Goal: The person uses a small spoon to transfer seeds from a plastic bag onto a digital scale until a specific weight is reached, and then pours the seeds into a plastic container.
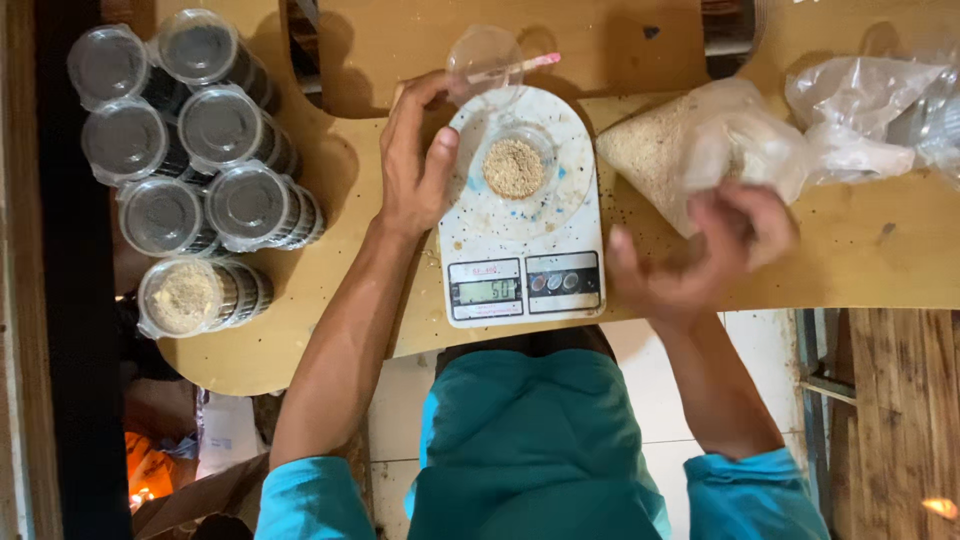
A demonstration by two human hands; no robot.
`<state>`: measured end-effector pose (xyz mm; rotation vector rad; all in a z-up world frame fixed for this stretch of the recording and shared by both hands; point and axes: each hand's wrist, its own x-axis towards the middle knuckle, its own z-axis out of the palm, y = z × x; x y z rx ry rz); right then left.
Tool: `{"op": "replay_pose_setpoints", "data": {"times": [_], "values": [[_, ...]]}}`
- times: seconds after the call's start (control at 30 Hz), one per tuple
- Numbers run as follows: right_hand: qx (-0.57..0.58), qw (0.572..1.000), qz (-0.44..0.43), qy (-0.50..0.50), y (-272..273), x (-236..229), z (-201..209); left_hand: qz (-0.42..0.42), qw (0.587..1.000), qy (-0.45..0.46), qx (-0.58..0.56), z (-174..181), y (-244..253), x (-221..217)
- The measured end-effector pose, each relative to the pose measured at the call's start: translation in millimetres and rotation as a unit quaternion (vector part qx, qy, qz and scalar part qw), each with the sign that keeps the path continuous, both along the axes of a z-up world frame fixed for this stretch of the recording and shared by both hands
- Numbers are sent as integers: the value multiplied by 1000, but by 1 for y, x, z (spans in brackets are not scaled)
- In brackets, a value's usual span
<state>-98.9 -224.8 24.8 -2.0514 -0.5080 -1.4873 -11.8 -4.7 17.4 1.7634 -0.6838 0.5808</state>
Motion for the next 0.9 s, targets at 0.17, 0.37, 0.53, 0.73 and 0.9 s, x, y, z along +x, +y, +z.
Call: {"op": "replay_pose_setpoints", "data": {"times": [0.17, 0.37, 0.53, 0.73, 0.9], "values": [[-24, 997, -69, -8, -4, 5, -5, 3, 1000, 0, 3, -7, 6, 3], [-82, 992, 46, -79, 4, -12, -2, -23, 999, 37, -13, -5, 4, 0], [-53, 970, 138, 193, 34, 18, 11, -4, 999, 38, -12, -9, 5, 0], [-158, 920, 133, 334, 33, 50, 2, -14, 1000, 27, -1, -4, 5, -1], [-88, 903, 205, 366, 38, 48, 2, -36, 997, -50, 36, -2, -1, -3]]}}
